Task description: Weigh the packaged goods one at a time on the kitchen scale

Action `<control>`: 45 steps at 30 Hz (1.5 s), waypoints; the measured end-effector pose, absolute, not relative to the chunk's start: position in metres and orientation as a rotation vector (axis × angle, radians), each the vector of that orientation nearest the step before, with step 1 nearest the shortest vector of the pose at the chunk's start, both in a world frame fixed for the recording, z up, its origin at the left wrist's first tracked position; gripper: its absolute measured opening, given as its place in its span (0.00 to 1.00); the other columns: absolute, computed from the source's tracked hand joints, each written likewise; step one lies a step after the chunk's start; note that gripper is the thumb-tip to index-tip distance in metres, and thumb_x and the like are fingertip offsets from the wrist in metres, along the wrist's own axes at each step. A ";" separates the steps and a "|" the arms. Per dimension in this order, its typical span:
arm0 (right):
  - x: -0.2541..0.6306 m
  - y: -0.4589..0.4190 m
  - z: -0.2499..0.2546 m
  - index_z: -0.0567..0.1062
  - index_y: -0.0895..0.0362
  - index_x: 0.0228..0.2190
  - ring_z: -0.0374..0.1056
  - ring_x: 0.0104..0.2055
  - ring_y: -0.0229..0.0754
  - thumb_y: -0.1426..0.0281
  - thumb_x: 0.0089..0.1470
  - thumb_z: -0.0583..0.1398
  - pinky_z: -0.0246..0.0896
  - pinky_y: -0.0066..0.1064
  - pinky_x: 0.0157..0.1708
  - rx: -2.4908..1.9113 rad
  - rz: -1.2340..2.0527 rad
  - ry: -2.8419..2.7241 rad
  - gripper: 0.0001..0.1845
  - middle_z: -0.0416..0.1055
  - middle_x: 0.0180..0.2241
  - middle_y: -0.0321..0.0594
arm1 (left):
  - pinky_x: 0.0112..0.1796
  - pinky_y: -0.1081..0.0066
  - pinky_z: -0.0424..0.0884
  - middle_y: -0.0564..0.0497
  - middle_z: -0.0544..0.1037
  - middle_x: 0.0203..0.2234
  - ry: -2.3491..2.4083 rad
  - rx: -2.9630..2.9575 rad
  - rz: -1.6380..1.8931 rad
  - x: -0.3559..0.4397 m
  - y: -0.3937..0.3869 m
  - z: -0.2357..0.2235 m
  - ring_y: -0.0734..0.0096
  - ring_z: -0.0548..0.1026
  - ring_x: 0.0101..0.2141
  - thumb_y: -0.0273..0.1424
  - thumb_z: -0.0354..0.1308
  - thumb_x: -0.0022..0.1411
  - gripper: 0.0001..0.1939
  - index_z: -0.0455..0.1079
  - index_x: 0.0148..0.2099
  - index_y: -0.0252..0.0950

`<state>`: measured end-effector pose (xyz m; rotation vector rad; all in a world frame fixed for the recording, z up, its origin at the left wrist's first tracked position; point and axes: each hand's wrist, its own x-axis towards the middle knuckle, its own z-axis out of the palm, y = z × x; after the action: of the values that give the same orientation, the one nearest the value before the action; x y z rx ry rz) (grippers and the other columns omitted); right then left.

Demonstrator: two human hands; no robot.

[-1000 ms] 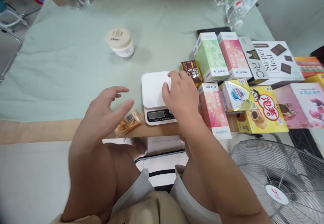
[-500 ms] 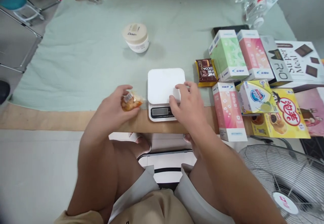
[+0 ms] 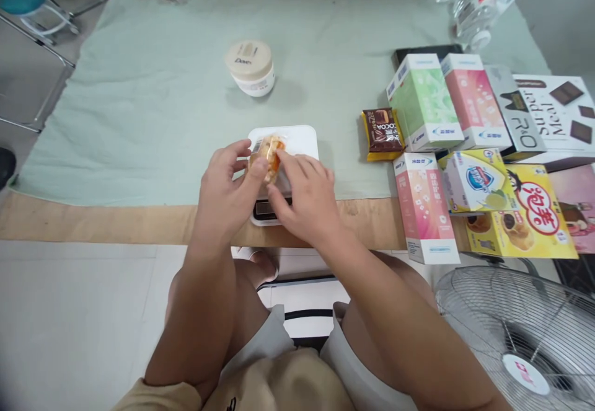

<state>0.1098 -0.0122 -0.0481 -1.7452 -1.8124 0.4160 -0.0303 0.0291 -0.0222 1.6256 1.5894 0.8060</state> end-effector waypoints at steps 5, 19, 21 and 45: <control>0.112 -0.011 -0.049 0.74 0.56 0.59 0.66 0.63 0.55 0.63 0.63 0.55 0.60 0.50 0.64 -1.846 0.301 -1.662 0.26 0.72 0.61 0.53 | 0.60 0.59 0.71 0.44 0.79 0.55 1.590 1.651 1.000 -0.039 0.030 -0.021 0.59 0.76 0.57 0.44 0.55 0.71 0.18 0.73 0.54 0.39; 0.126 -0.021 -0.040 0.74 0.54 0.59 0.67 0.65 0.53 0.60 0.62 0.59 0.65 0.49 0.65 -1.727 0.397 -1.624 0.26 0.65 0.64 0.56 | 0.64 0.59 0.70 0.43 0.76 0.63 1.004 1.784 0.839 -0.020 0.005 -0.015 0.57 0.74 0.63 0.44 0.46 0.76 0.26 0.71 0.64 0.36; 0.137 -0.028 -0.037 0.74 0.54 0.57 0.66 0.65 0.55 0.59 0.60 0.61 0.65 0.51 0.65 -1.770 0.299 -1.605 0.26 0.63 0.64 0.57 | 0.66 0.58 0.68 0.40 0.73 0.66 0.874 1.807 0.816 -0.011 -0.001 -0.016 0.55 0.70 0.67 0.46 0.45 0.76 0.28 0.71 0.64 0.34; 0.198 -0.075 -0.023 0.73 0.58 0.47 0.71 0.48 0.57 0.65 0.64 0.53 0.65 0.45 0.45 -2.174 0.401 -1.860 0.15 0.76 0.47 0.54 | 0.52 0.55 0.72 0.45 0.79 0.52 0.746 1.628 0.398 0.070 -0.015 -0.035 0.57 0.78 0.50 0.53 0.38 0.76 0.22 0.61 0.53 0.42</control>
<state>0.1977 -0.0751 -0.0226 -2.1745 -1.8602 0.4012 0.0696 -0.0149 -0.0348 1.6279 0.7459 0.3983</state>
